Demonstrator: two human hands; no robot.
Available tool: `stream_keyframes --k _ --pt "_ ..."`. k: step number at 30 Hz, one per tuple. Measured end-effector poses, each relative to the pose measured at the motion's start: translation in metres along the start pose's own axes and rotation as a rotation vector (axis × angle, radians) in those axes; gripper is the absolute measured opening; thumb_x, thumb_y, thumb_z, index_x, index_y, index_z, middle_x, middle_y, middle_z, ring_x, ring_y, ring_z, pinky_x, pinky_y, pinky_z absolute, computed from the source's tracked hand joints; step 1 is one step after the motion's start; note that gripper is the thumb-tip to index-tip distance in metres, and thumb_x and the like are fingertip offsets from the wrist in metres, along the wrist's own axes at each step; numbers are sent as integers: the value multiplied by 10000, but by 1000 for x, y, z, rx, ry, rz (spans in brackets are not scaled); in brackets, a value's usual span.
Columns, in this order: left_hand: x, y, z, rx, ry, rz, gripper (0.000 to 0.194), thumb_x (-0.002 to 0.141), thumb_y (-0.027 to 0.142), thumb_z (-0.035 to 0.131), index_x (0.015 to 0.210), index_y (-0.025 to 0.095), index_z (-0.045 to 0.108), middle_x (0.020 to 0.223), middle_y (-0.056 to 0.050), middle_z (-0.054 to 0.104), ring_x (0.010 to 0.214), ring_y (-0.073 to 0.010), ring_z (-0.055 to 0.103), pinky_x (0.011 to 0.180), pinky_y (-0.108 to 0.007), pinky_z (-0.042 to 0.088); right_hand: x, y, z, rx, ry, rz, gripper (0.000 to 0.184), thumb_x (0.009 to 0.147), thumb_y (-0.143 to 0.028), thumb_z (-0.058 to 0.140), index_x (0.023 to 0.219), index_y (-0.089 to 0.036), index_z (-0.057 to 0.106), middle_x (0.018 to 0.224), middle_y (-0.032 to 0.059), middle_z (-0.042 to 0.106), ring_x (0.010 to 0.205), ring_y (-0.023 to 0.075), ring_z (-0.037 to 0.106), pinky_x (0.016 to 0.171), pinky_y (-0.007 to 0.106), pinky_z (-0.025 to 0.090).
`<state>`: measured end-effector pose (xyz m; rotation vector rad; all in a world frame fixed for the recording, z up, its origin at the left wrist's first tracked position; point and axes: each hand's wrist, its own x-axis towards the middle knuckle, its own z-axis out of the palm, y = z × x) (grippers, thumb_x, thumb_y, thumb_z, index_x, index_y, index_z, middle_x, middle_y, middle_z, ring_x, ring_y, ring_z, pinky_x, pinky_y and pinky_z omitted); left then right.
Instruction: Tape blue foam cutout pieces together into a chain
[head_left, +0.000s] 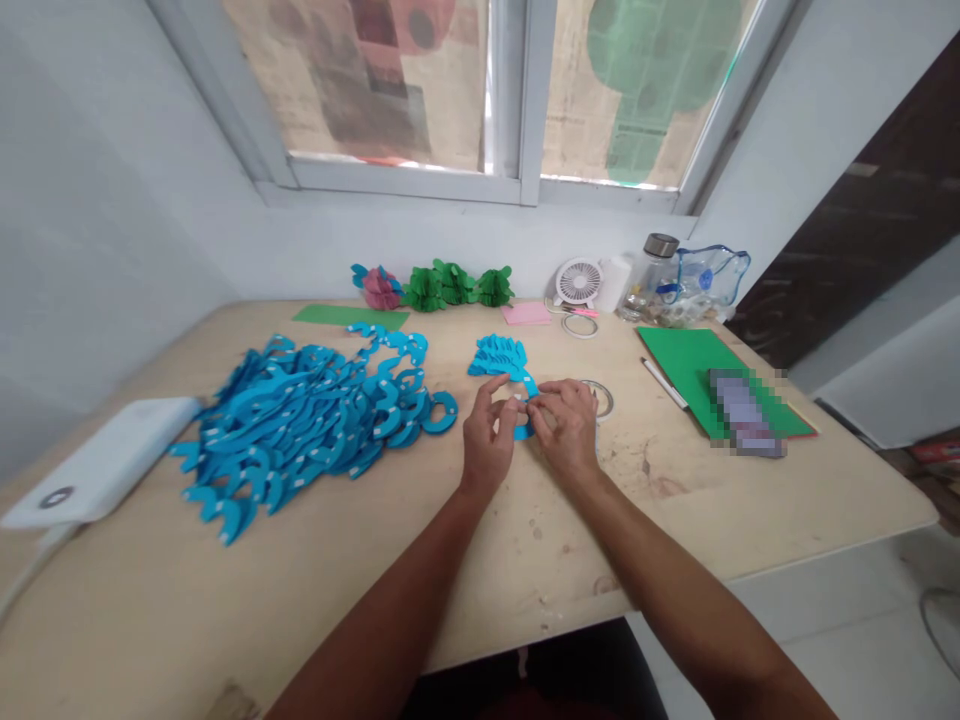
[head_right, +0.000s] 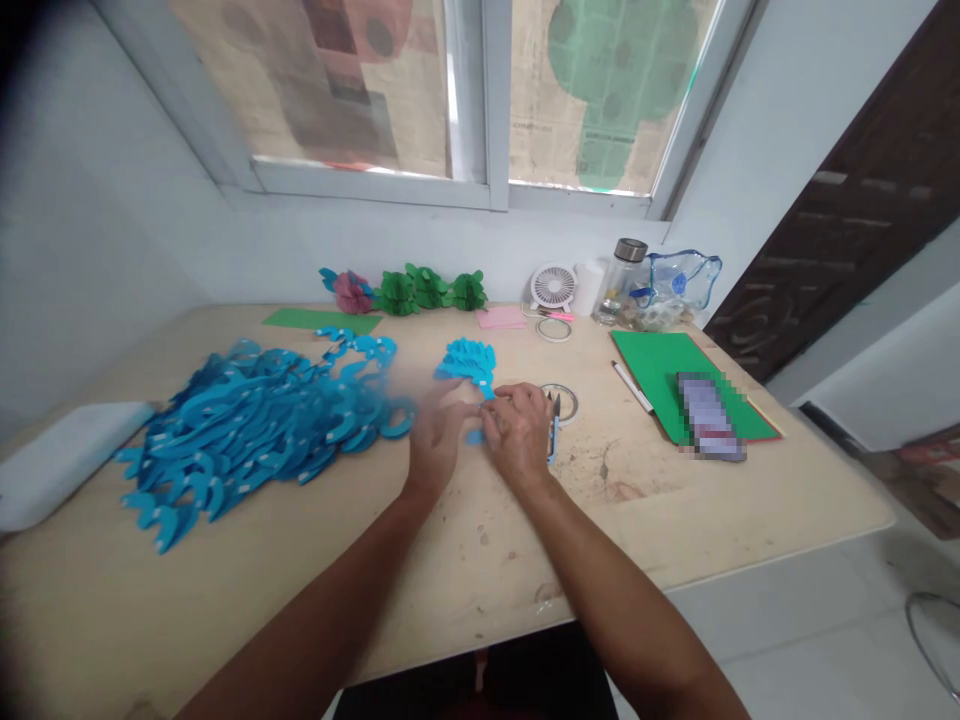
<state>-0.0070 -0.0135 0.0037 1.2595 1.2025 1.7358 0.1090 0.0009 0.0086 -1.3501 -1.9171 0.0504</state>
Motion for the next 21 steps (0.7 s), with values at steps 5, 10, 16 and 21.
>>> stream_keyframes --k 5,10,16,21 --pt "0 -2 0 29 -7 0 269 749 235 590 1014 187 611 1029 -76 652 904 -205 633 583 -224 497 1 1 2 22 40 -25 148 812 -223 528 739 -208 656 963 49 624 959 221 458 848 387 297" --pt "0 -1 1 128 -42 71 259 796 225 524 1045 187 583 1035 -77 652 891 -190 641 588 -229 506 1 4 5 40 128 -75 109 790 -180 548 700 -193 610 913 41 640 921 214 475 816 378 319" --pt "2 -1 1 99 11 42 233 812 240 497 1020 187 585 1022 -75 656 872 -181 646 651 -255 523 1 6 4 31 139 -117 87 796 -199 561 739 -203 625 941 38 642 933 215 482 811 380 325" --pt "3 -2 0 110 9 44 249 805 224 504 1040 186 580 1029 -73 655 875 -179 643 655 -249 514 1 6 3 -12 139 -195 67 782 -192 589 746 -211 643 957 39 642 957 226 479 814 391 316"
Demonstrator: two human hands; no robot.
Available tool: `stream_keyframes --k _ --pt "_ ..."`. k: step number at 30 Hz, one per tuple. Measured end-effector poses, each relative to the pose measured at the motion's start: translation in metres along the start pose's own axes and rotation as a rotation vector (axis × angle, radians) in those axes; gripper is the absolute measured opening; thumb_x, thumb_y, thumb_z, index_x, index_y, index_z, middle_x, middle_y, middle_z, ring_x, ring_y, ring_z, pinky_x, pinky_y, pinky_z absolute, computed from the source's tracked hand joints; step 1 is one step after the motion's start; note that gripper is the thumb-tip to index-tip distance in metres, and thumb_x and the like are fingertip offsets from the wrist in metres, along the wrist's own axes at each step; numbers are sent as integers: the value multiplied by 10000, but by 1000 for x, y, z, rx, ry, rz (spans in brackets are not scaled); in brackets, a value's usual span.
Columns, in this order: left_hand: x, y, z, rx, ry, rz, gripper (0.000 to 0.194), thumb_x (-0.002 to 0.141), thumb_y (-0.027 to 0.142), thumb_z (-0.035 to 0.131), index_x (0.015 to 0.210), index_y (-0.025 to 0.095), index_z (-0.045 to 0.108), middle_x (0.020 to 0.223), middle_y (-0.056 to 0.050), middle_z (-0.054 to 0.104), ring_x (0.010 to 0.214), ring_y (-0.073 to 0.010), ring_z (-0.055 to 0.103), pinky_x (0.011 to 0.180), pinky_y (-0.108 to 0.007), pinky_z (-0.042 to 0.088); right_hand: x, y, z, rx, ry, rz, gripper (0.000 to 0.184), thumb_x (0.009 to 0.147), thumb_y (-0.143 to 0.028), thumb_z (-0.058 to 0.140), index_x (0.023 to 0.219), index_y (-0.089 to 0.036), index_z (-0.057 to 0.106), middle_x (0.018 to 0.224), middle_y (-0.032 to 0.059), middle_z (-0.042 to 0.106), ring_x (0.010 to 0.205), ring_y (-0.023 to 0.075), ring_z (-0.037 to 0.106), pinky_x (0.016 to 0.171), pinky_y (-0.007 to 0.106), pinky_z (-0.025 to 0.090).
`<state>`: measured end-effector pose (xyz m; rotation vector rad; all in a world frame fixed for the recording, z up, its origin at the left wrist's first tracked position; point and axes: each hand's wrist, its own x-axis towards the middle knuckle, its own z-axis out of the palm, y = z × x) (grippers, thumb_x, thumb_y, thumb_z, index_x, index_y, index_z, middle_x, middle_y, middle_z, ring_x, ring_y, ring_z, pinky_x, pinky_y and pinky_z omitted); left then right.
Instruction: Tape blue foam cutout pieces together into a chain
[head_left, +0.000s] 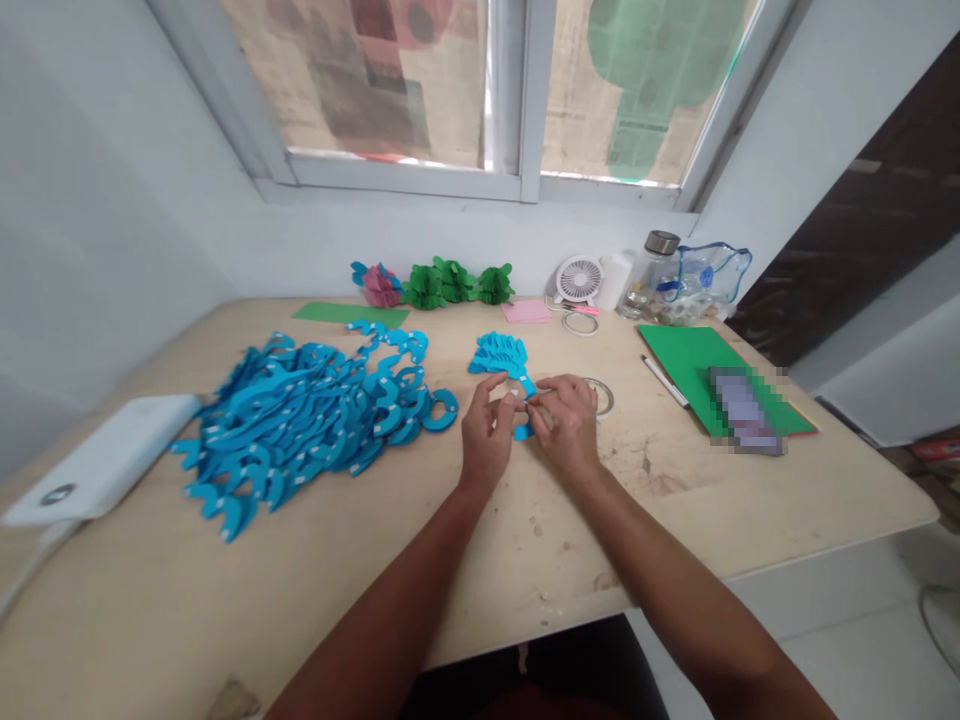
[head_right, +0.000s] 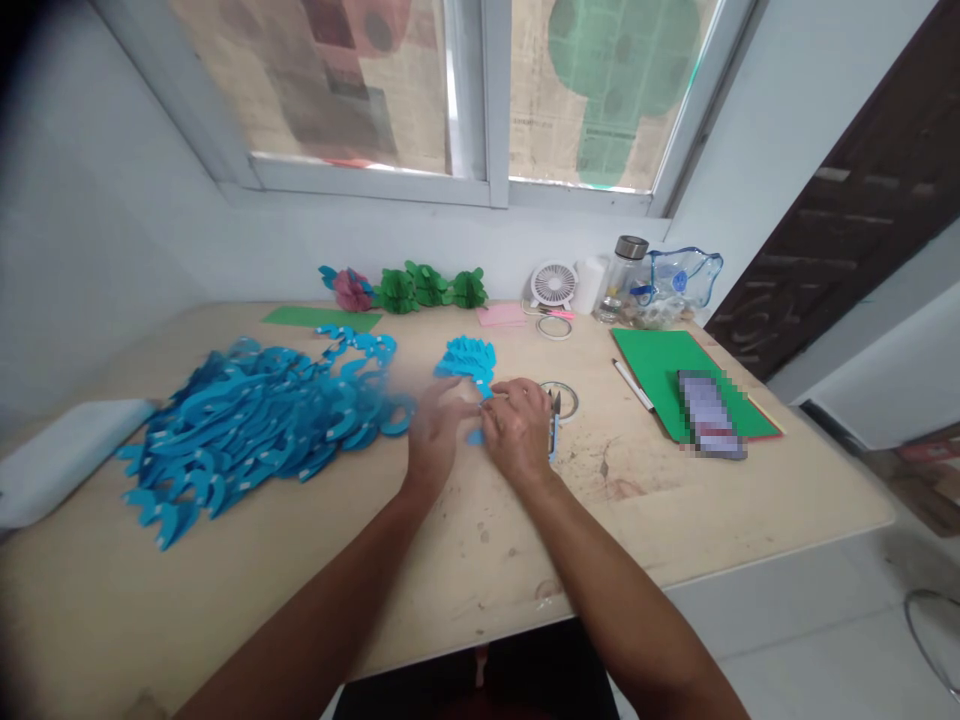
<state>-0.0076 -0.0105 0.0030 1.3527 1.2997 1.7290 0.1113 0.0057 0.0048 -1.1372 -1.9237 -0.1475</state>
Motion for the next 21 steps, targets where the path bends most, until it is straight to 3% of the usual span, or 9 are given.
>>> stream_keyframes --k 9,16,21 --pt "-3 1 0 82 -20 28 317 784 255 539 1092 189 573 892 -63 682 777 -187 653 548 -232 483 1 -3 -2 -27 -5 -62 111 760 -121 566 697 -203 606 960 33 647 975 225 474 836 394 312" --pt "-2 1 0 -42 -33 -50 280 797 309 520 1045 198 588 846 -49 683 694 -169 662 577 -252 509 0 5 4 171 -2 161 84 723 -141 573 662 -201 573 879 36 655 888 213 514 814 377 369" --pt "3 -5 1 -261 29 -237 341 782 379 523 1063 187 538 648 -7 654 566 -157 638 551 -283 526 2 11 1 235 22 264 76 744 -171 560 684 -201 595 855 45 651 865 209 529 817 373 387"
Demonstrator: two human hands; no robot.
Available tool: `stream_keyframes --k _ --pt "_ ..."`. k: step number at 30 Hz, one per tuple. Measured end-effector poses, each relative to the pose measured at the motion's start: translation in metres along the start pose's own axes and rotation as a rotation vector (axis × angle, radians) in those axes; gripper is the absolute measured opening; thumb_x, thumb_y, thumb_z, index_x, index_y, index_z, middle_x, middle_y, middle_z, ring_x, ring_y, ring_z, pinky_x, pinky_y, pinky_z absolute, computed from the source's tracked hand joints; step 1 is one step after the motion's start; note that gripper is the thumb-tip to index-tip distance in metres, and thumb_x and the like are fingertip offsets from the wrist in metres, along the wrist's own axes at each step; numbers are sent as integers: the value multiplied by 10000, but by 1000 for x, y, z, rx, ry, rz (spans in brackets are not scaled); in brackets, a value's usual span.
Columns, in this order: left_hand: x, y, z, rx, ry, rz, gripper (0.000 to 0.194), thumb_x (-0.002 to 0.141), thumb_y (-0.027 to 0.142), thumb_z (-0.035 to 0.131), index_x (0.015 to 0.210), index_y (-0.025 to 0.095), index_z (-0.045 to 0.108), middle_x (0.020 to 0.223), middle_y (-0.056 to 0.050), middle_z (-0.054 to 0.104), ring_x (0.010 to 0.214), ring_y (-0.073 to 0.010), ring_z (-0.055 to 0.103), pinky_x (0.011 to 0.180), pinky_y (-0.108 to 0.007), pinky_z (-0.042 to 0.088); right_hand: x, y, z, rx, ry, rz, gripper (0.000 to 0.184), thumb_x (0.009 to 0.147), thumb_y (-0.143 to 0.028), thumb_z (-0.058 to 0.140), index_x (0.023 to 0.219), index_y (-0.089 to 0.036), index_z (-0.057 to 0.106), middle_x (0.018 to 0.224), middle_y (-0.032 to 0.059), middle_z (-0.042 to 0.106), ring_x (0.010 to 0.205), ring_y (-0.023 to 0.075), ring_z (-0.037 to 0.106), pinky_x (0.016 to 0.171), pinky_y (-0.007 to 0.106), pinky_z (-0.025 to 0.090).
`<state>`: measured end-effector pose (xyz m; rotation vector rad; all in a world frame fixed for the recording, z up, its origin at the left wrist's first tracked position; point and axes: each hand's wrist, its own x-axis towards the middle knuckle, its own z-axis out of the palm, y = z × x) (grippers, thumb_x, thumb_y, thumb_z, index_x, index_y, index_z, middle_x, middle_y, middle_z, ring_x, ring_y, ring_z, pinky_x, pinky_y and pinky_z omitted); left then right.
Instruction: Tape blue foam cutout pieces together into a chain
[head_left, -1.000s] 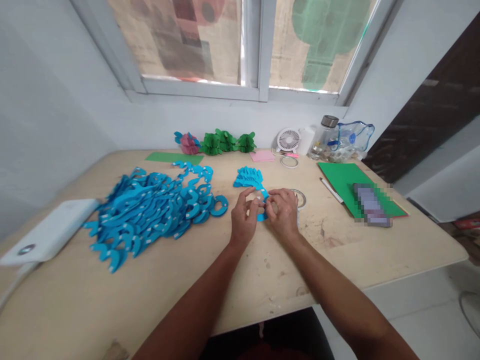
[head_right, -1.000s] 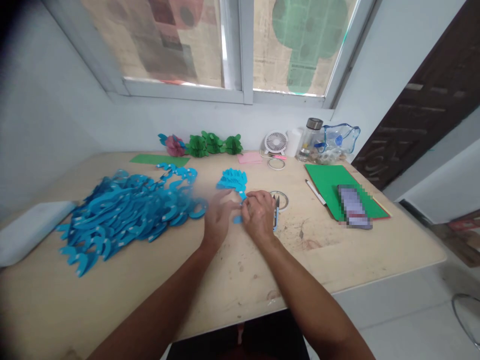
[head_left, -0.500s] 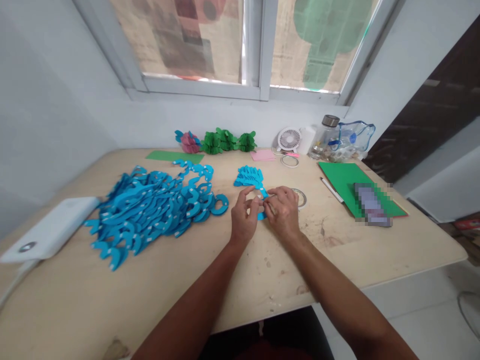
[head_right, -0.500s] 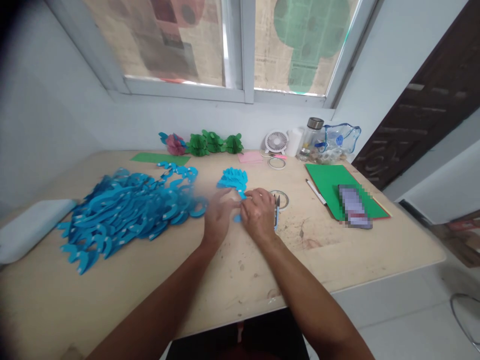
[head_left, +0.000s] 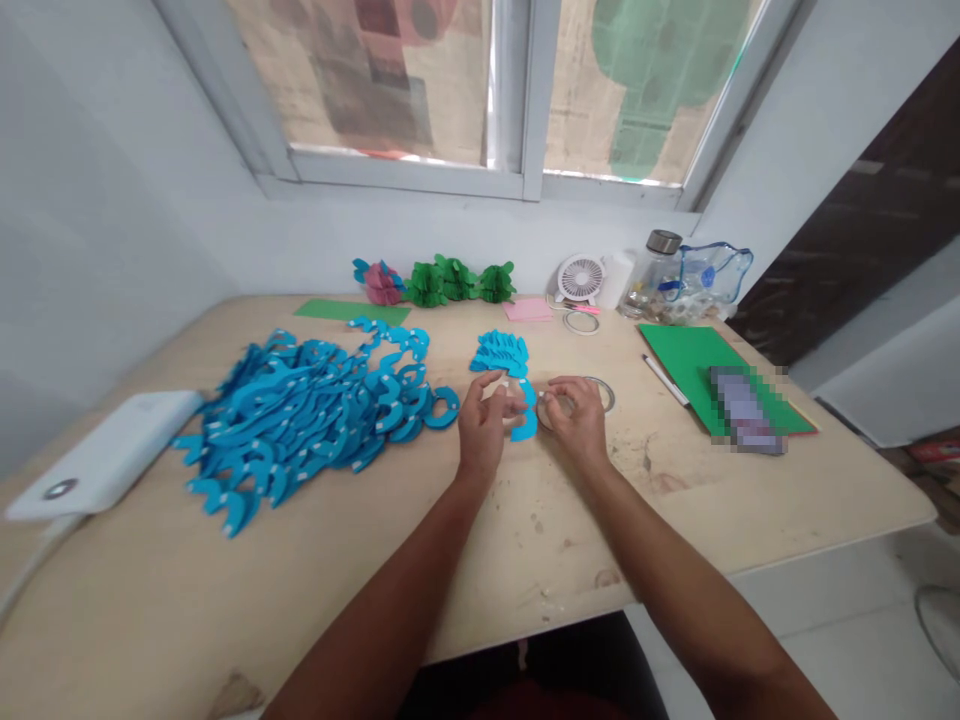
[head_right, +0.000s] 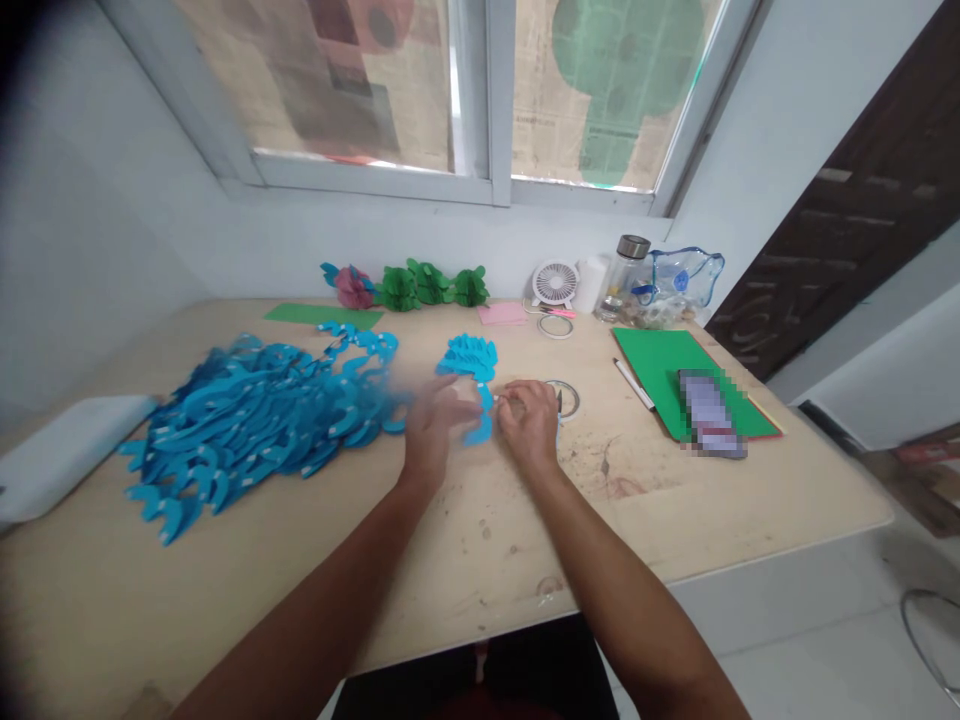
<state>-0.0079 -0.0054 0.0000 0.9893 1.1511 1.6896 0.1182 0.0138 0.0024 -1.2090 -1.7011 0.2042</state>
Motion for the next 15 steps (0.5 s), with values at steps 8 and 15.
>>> stream_keyframes --k 8,15 --pt "4 -1 1 -93 11 -58 396 736 382 576 1074 182 521 638 5 650 569 -135 619 543 -262 523 -2 -1 0 -30 -69 -88 89 787 -210 556 749 -213 636 854 31 661 864 199 537 812 357 388" --pt "5 4 -1 -56 -19 -2 393 740 366 579 1088 189 531 624 0 649 534 -124 598 531 -236 495 -1 -1 0 -87 -86 -270 97 804 -224 568 766 -213 656 851 38 657 862 193 526 801 367 381"
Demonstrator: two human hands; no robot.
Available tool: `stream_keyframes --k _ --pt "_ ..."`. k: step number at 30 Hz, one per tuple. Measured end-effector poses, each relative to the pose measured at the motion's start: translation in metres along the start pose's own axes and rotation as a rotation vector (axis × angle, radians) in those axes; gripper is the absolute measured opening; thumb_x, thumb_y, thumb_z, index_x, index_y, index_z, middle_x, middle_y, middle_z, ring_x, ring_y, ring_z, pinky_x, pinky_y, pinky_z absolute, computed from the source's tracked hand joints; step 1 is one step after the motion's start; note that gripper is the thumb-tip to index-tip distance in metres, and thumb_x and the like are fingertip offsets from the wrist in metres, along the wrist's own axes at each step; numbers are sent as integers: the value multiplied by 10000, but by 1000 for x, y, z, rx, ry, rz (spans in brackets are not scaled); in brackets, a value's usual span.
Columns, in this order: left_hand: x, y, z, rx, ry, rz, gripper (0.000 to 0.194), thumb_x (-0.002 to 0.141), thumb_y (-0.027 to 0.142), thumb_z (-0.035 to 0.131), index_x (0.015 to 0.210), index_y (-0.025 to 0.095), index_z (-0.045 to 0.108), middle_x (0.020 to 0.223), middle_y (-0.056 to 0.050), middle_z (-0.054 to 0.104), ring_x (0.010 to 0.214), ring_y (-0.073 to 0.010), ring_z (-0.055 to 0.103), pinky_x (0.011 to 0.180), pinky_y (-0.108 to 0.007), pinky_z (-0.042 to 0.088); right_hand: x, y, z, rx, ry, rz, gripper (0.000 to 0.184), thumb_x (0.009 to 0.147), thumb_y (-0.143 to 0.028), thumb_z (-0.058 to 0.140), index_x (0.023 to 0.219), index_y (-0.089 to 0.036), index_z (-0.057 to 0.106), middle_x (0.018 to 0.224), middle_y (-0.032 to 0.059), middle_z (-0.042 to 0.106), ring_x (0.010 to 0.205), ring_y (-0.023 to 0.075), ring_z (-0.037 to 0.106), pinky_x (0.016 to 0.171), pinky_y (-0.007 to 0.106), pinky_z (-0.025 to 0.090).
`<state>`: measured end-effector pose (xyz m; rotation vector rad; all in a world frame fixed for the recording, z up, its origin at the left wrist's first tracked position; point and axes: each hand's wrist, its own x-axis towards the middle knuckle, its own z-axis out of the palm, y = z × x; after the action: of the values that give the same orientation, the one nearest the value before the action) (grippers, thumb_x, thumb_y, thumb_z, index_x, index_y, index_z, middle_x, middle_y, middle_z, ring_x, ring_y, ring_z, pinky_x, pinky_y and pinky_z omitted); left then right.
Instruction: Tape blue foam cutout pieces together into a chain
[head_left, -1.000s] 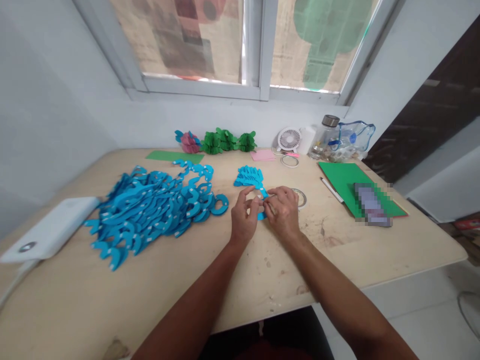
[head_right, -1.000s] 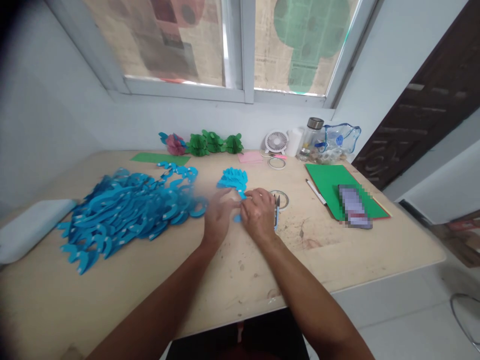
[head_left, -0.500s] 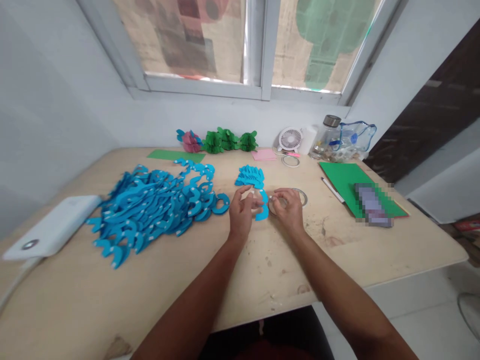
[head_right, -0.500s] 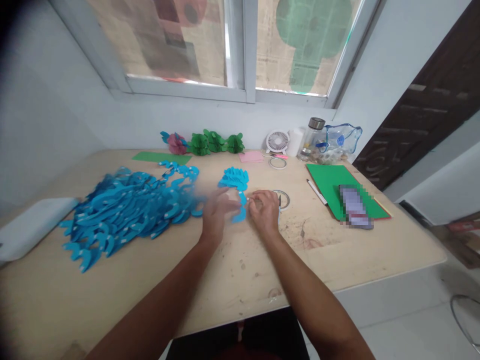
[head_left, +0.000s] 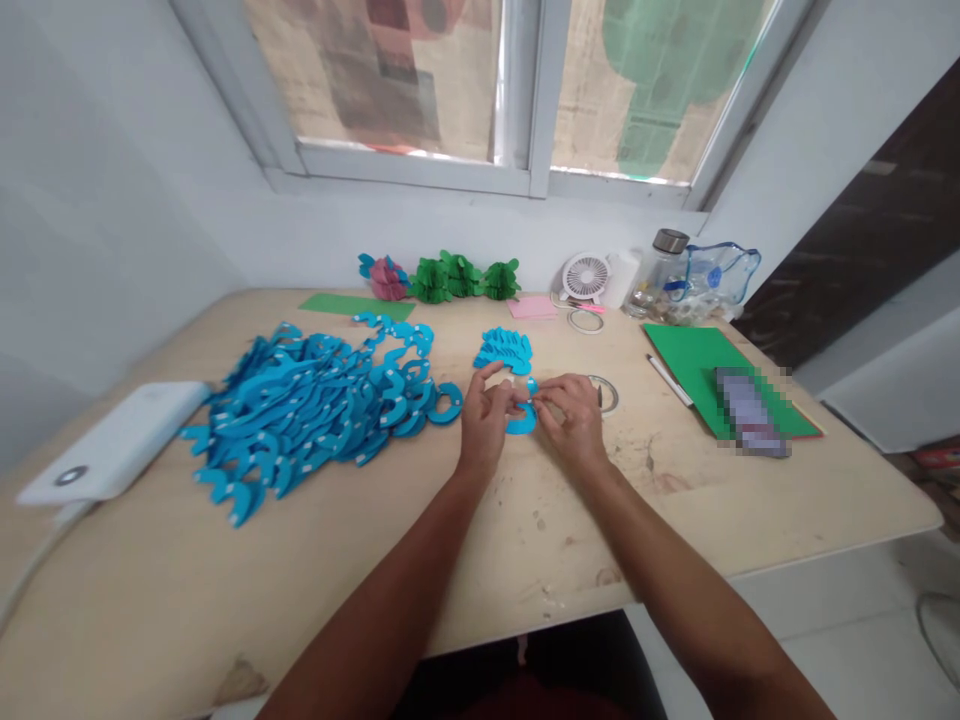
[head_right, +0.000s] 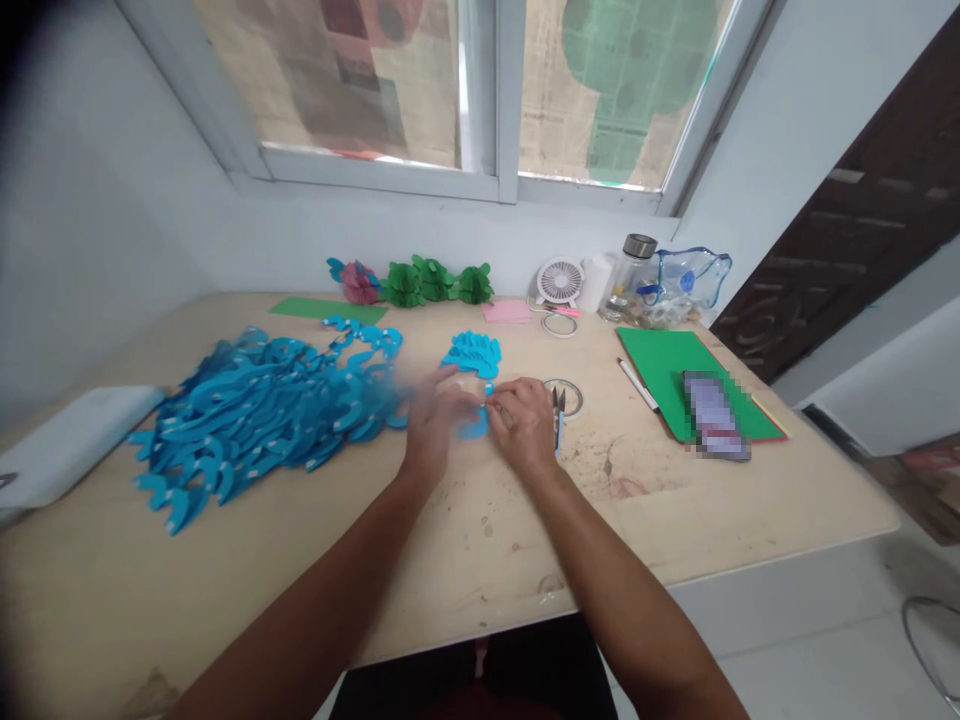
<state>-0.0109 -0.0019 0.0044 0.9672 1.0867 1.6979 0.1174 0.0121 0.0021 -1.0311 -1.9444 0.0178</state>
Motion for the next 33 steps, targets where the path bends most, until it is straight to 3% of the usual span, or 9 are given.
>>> stream_keyframes --k 13,33 --pt "3 2 -3 -18 -9 -27 406 734 386 580 1084 184 539 569 17 613 467 -102 547 464 -203 438 2 -10 -5 -28 34 -131 116 826 -218 550 776 -217 655 877 41 649 884 195 525 787 379 373" --pt "5 4 -5 -35 45 -59 420 718 406 591 1065 173 553 565 10 628 476 -103 552 451 -191 410 3 -11 -5 -81 -56 -190 133 837 -240 545 800 -239 672 896 40 646 902 190 516 787 359 375"
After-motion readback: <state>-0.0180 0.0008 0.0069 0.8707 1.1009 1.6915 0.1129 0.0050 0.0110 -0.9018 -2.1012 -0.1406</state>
